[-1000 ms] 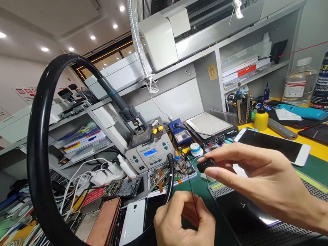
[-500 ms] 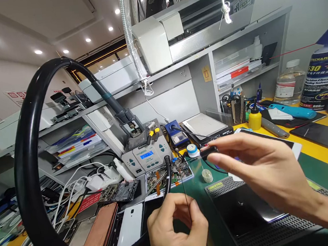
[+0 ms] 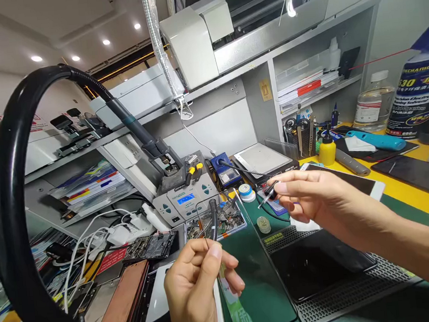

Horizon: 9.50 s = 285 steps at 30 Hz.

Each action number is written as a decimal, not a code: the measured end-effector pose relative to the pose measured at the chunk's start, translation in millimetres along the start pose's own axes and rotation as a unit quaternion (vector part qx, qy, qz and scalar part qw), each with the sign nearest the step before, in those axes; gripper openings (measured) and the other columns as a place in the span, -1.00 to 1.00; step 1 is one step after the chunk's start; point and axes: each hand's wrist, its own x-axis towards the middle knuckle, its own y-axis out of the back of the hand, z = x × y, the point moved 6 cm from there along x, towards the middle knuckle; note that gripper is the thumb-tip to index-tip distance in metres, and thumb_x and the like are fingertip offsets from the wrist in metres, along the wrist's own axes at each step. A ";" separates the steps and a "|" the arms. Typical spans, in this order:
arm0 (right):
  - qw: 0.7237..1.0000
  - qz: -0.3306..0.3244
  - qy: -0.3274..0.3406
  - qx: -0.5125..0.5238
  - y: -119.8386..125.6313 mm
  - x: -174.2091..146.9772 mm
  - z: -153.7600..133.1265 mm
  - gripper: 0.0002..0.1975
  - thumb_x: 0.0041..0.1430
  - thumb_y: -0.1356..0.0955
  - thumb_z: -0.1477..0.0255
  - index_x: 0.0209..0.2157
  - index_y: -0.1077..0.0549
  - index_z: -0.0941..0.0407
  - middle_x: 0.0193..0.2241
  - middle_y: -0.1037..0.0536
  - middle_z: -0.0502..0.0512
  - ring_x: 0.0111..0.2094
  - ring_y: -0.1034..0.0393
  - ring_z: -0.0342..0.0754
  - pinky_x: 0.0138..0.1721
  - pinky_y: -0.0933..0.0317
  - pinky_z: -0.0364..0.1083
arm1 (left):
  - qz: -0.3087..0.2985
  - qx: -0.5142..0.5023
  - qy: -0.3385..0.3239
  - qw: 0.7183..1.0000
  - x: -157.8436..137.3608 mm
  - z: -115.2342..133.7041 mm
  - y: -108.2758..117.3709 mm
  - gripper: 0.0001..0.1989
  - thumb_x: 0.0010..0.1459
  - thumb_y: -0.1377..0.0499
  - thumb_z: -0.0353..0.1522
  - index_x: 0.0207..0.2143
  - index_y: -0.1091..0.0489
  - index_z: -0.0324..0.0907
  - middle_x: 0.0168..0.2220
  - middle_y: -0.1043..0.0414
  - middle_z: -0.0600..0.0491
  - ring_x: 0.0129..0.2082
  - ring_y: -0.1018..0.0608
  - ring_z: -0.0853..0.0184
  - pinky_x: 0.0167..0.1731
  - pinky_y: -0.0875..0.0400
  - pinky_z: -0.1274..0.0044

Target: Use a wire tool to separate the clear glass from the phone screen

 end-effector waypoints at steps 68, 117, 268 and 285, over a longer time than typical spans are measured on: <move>0.773 -0.054 0.157 -0.613 -4.3 26.9 12.7 -0.71 0.26 -0.39 0.31 -0.09 -0.63 0.14 -0.45 -0.59 0.03 -0.45 -0.42 -0.06 -0.36 -0.21 -0.09 | 0.126 0.025 -0.103 0.986 29.5 -6.7 39.7 -0.76 0.07 -0.37 -0.23 -0.38 -0.47 -0.21 -0.51 -0.59 0.07 -0.64 -0.56 0.36 -0.67 -0.45 0.57; 0.879 0.011 0.074 -0.471 102.3 -81.9 -51.3 -0.47 0.12 -0.45 -0.01 -0.11 -0.67 0.15 -0.44 -0.62 0.15 -0.41 -0.47 0.00 -0.50 -0.23 -0.12 | -0.094 0.094 -0.073 0.989 3.9 19.4 -22.2 -0.75 0.10 -0.32 -0.19 -0.39 -0.49 -0.22 -0.44 -0.63 -0.02 -0.48 -0.66 0.25 -0.37 -0.62 0.41; 0.869 -0.025 0.101 -0.483 136.4 8.5 21.6 -0.74 0.35 -0.40 0.28 -0.11 -0.52 0.20 -0.17 -0.58 0.07 -0.25 -0.52 -0.04 -0.25 -0.46 -0.04 | 0.047 0.508 -0.555 0.657 -38.2 -13.1 -52.2 -0.76 0.16 -0.26 -0.52 -0.11 -0.46 -0.20 -0.50 -0.35 0.09 -0.44 -0.42 0.23 -0.32 -0.28 0.38; 0.878 -0.023 0.075 -0.472 129.1 10.4 23.0 -0.73 0.34 -0.40 0.28 -0.08 -0.52 0.19 -0.12 -0.58 0.09 -0.19 -0.52 0.00 -0.19 -0.47 0.00 | 0.043 0.508 -0.551 0.661 -37.6 -14.2 -52.3 -0.77 0.16 -0.27 -0.52 -0.12 -0.45 -0.19 -0.49 -0.37 0.08 -0.43 -0.42 0.24 -0.32 -0.29 0.38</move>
